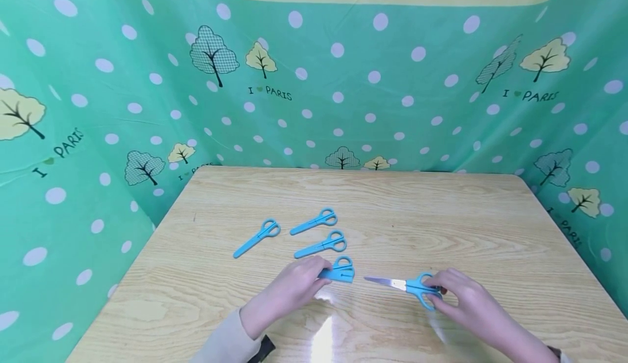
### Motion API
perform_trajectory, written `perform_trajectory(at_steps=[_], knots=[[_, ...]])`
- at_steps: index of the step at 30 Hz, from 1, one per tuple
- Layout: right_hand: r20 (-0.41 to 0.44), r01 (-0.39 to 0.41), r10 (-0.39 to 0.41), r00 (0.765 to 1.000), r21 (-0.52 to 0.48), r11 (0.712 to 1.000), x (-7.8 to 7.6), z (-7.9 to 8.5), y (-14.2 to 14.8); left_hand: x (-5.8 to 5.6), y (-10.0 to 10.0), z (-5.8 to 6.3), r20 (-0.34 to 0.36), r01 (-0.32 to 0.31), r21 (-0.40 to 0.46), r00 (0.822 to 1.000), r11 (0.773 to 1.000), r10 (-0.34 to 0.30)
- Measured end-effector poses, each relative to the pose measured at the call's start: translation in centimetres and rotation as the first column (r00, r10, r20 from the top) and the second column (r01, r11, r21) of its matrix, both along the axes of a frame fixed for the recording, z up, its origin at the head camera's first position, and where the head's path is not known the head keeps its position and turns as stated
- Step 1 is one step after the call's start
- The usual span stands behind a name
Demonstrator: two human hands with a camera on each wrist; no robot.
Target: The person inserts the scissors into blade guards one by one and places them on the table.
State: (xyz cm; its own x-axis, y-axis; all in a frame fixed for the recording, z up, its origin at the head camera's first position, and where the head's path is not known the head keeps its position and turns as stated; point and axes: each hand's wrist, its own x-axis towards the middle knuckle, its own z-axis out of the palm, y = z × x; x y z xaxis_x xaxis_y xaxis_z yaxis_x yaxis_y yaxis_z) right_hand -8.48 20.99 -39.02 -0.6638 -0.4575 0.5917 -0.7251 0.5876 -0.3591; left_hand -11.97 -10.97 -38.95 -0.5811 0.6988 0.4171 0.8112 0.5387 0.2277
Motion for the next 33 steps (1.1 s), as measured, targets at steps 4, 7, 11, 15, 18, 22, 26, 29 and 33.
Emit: perform_trajectory(at_steps=[4,7,11,15,18,22,26,29,33], knots=[[-0.017,-0.023,0.023,1.0,-0.02,1.0,-0.1,0.3,-0.2,-0.2,0.1,0.1,-0.05,0.018,0.028,0.999,0.999,-0.016],[-0.019,-0.032,0.032,0.999,-0.027,0.999,-0.1,0.5,-0.3,-0.2,0.2,0.3,-0.076,0.028,0.049,0.997,0.998,-0.024],[-0.017,-0.031,0.031,0.999,-0.027,0.999,-0.2,0.7,-0.4,-0.2,0.3,0.4,-0.087,0.034,0.062,0.996,0.998,-0.028],[-0.022,-0.031,0.031,0.999,-0.025,0.999,-0.2,0.9,-0.6,-0.3,0.4,0.5,-0.102,0.041,0.065,0.994,0.997,-0.034],[-0.027,-0.038,0.038,0.999,-0.026,0.999,-0.2,1.1,-0.6,-0.3,0.5,0.5,-0.117,0.046,0.074,0.992,0.996,-0.037],[-0.021,-0.041,0.041,0.999,-0.027,0.999,-0.2,1.2,-0.7,-0.4,0.5,0.4,-0.139,0.051,0.086,0.99,0.995,-0.039],[-0.005,-0.041,0.041,0.999,-0.028,0.999,-0.2,1.2,-0.7,-0.5,0.6,0.4,-0.137,0.052,0.09,0.99,0.995,-0.04],[-0.005,-0.042,0.042,0.999,-0.027,0.999,-0.2,1.3,-0.8,-0.5,0.7,0.3,-0.128,0.054,0.092,0.991,0.994,-0.042],[-0.009,-0.048,0.048,0.999,-0.03,0.998,-0.2,1.2,-0.8,-0.4,0.8,0.4,-0.123,0.051,0.08,0.992,0.995,-0.041]])
